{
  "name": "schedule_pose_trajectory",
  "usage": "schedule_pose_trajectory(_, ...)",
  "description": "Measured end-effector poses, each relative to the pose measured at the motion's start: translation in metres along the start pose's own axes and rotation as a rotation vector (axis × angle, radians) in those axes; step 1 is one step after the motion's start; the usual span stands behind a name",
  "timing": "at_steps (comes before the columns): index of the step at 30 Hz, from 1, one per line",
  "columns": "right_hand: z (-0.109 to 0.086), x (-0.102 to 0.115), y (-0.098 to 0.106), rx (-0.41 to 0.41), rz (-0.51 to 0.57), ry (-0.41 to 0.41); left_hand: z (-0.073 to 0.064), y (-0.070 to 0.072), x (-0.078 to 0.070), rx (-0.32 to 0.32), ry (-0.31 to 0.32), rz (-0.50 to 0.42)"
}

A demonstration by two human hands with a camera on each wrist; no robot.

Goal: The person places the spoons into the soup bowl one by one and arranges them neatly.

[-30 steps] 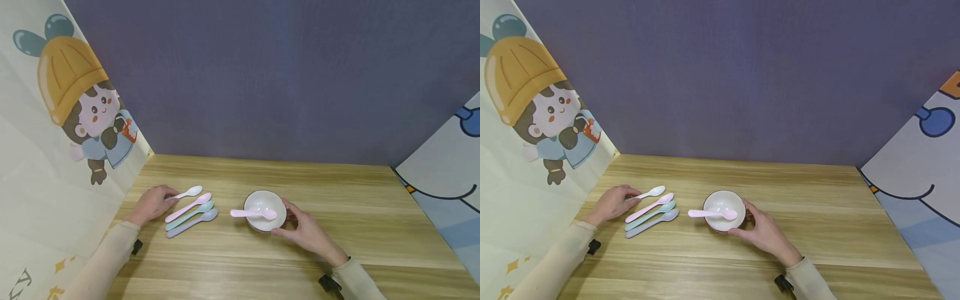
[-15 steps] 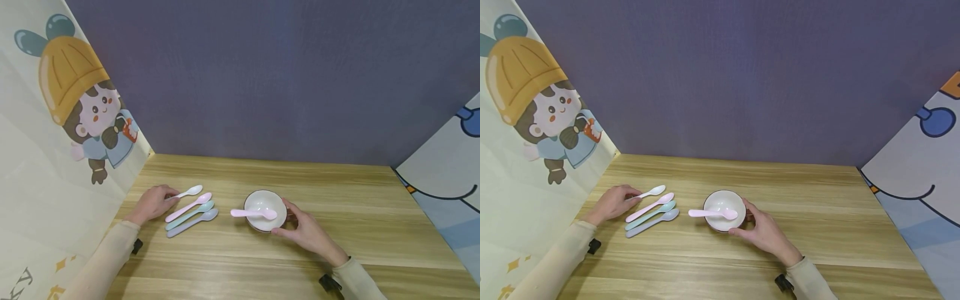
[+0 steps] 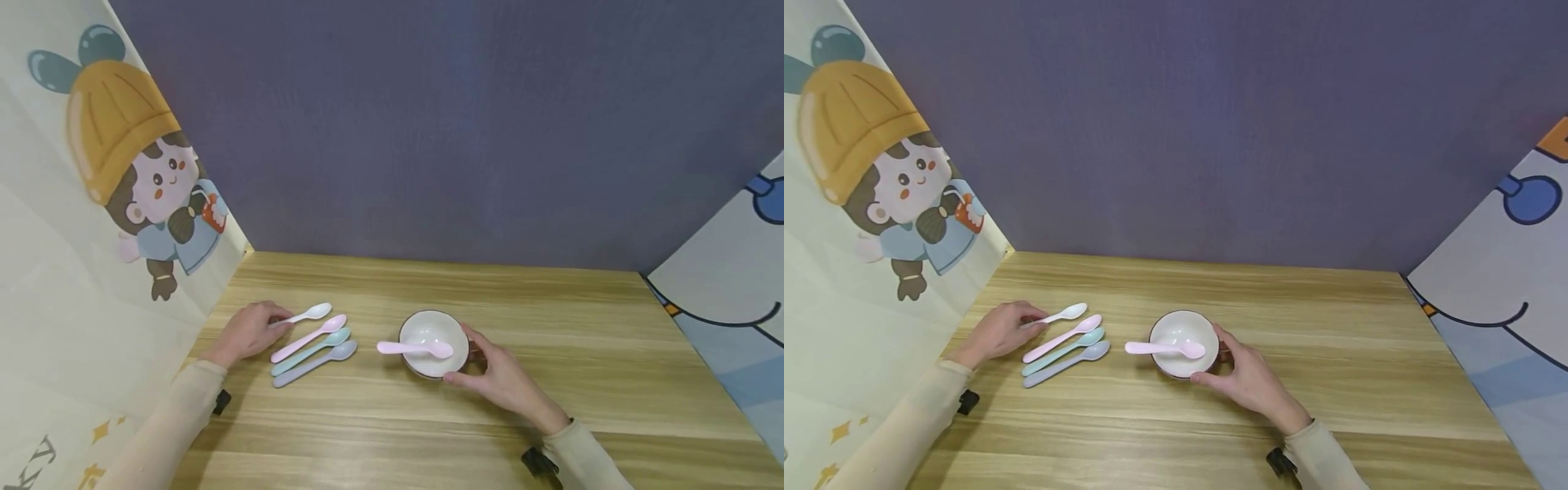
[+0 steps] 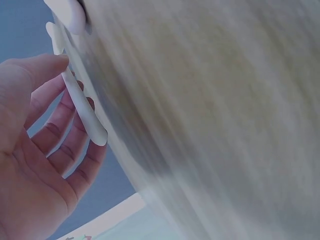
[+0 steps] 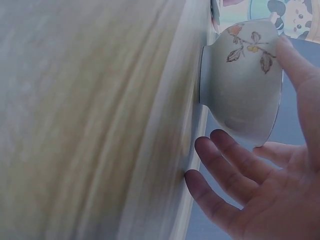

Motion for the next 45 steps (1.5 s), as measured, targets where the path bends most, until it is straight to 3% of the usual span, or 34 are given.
schedule_pose_trajectory(12, 0.001, -0.002, 0.0, 0.015, -0.001, 0.003, -0.002, 0.004, -0.009, 0.001, -0.043, -0.004)
schedule_pose_trajectory(21, -0.001, -0.004, -0.001, 0.017, 0.003, 0.001, 0.0, 0.002, -0.029, -0.003, -0.105, -0.005)
schedule_pose_trajectory(32, 0.0, -0.002, -0.002, -0.004, 0.01, 0.016, 0.0, -0.003, -0.048, 0.004, -0.137, 0.0)
schedule_pose_trajectory(45, 0.0, -0.003, -0.002, 0.008, 0.013, 0.009, 0.001, -0.007, -0.059, 0.02, -0.174, -0.01)
Point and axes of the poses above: each hand's wrist, its own z-axis towards the middle knuckle, its own y-axis out of the back of the hand, x = y × z, the point moved 4 cm from there along z, towards the middle knuckle, and after that the axes turned 10 degrees about -z, right-handed, at the moved point
